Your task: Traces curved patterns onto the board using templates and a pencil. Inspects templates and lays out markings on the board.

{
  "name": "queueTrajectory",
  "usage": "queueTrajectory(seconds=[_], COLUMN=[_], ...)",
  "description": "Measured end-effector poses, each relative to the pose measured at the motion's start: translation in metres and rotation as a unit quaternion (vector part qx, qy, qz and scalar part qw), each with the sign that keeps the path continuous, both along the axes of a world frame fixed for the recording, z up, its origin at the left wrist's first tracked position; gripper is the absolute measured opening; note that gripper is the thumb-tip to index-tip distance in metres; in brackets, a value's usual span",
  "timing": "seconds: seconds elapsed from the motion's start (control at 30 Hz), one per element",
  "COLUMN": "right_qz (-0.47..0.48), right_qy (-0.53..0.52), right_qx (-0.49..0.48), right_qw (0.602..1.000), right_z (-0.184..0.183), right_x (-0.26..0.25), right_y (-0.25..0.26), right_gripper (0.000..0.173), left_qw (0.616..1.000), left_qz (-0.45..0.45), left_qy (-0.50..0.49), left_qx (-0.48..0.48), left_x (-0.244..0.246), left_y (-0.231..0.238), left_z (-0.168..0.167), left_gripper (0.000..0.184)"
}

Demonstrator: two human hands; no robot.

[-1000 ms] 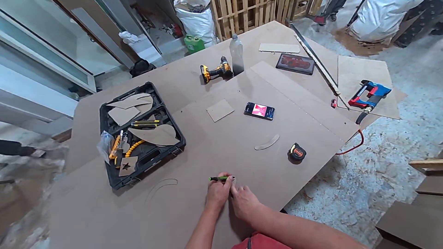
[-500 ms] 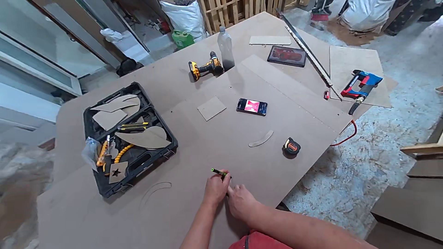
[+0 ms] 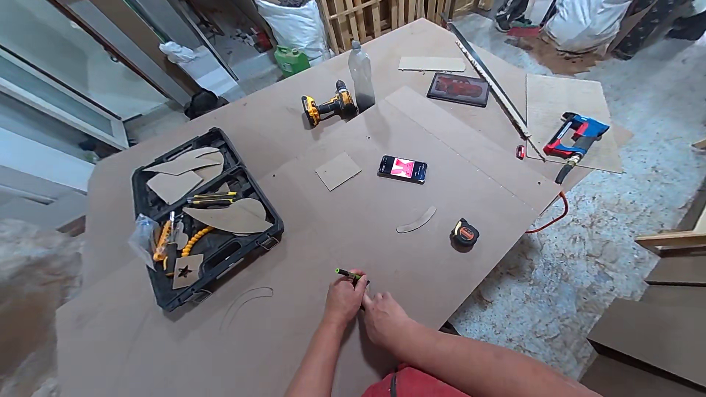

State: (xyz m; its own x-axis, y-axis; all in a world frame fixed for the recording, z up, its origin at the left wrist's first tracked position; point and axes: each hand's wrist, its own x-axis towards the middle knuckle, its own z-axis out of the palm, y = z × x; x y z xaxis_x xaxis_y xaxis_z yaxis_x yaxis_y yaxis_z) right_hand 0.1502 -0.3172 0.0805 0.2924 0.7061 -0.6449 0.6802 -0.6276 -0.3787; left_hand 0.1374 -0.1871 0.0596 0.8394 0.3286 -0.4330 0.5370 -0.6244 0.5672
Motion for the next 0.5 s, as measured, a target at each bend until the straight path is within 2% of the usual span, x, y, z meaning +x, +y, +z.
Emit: queueTrajectory(seconds=[0.13, 0.2, 0.27, 0.33, 0.5], right_qz=[-0.003, -0.004, 0.014, 0.032, 0.083], right_qy=[0.002, 0.002, -0.004, -0.011, 0.023], right_qx=[0.000, 0.005, 0.023, 0.039, 0.056], right_qw=[1.000, 1.000, 1.000, 0.999, 0.995], right_z=[0.001, 0.005, 0.007, 0.008, 0.010], right_x=[0.002, 0.005, 0.011, 0.022, 0.076], right_y=[-0.001, -0.002, -0.003, -0.005, 0.005], right_gripper=[0.041, 0.039, 0.040, 0.040, 0.030], left_qw=[0.999, 0.993, 0.979, 0.965, 0.955], left_qz=[0.014, 0.073, 0.108, 0.082, -0.009], left_qy=[0.001, -0.060, -0.162, -0.249, -0.234], left_qx=[-0.037, -0.064, -0.059, -0.002, 0.182], left_x=[0.004, -0.008, -0.032, -0.057, -0.086], left_y=[0.002, 0.004, 0.002, -0.005, -0.023], left_z=[-0.001, -0.006, -0.013, -0.021, -0.035], left_gripper=[0.027, 0.026, 0.032, 0.039, 0.034])
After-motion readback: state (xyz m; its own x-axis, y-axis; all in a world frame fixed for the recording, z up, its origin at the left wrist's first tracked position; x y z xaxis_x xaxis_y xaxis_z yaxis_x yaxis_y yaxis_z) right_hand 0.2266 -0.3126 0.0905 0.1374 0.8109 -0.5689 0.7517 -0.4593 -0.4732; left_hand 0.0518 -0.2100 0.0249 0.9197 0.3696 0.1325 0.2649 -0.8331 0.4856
